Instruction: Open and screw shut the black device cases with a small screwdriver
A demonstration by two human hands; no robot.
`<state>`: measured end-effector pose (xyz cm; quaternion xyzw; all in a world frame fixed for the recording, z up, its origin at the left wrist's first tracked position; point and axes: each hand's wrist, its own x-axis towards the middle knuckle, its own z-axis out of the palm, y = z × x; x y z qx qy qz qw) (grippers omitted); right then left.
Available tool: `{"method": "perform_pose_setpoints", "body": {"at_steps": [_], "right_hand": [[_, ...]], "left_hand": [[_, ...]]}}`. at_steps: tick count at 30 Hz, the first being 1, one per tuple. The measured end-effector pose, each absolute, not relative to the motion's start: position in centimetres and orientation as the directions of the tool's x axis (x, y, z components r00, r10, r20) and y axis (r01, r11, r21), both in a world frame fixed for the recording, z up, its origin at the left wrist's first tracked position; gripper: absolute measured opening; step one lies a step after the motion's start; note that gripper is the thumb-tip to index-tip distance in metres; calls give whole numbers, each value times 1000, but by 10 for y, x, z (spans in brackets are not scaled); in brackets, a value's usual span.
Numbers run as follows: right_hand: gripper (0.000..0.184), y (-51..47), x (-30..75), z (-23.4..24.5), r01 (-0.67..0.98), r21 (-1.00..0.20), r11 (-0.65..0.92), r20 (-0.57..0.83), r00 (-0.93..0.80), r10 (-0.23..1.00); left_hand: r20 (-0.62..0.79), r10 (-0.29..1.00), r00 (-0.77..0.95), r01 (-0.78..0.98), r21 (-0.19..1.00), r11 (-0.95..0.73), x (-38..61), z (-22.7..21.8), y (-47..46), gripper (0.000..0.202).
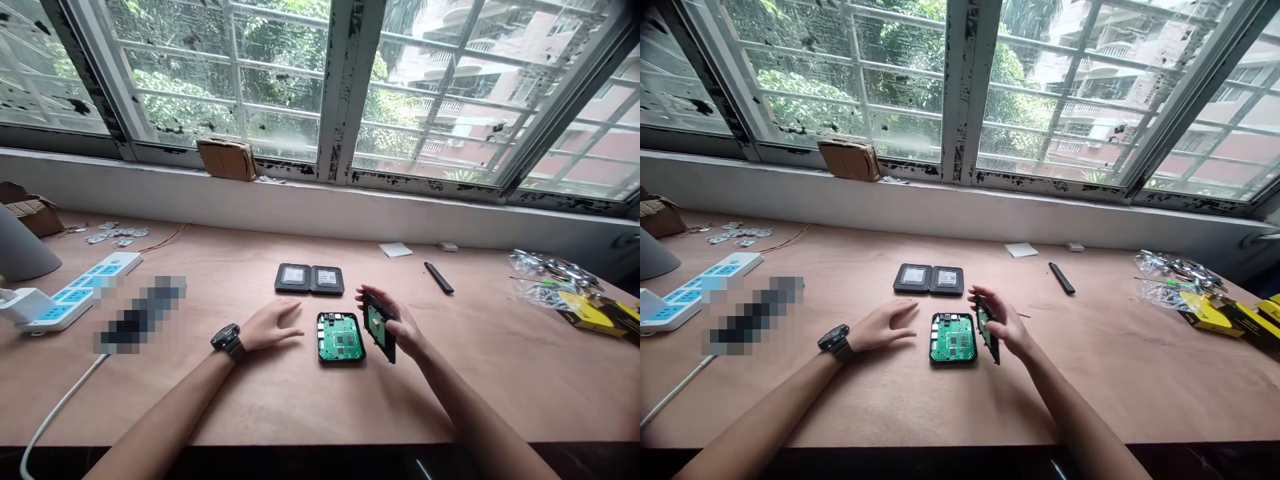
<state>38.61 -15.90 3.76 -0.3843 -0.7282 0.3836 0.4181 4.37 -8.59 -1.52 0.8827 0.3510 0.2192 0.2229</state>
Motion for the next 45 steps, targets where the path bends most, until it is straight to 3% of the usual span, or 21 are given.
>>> {"method": "perform_pose_setpoints", "body": {"at_steps": [5, 10, 22, 45], "right_hand": [[99, -144, 340, 49, 528, -563, 636, 232, -637, 735], [101, -137, 319, 29, 595, -383, 706, 96, -735, 671], [107, -141, 323, 18, 649, -316, 692, 58, -715, 697], [81, -151, 315, 23, 738, -120, 664, 165, -645, 746]], "left_hand": [[254, 764, 592, 504, 623, -598, 39, -12, -82, 55], [280, 755, 594, 512, 592, -622, 42, -13, -84, 50], [303, 745, 594, 524, 557, -644, 40, -19, -81, 43], [317, 729, 607, 493, 570, -657, 40, -15, -83, 35]]}}
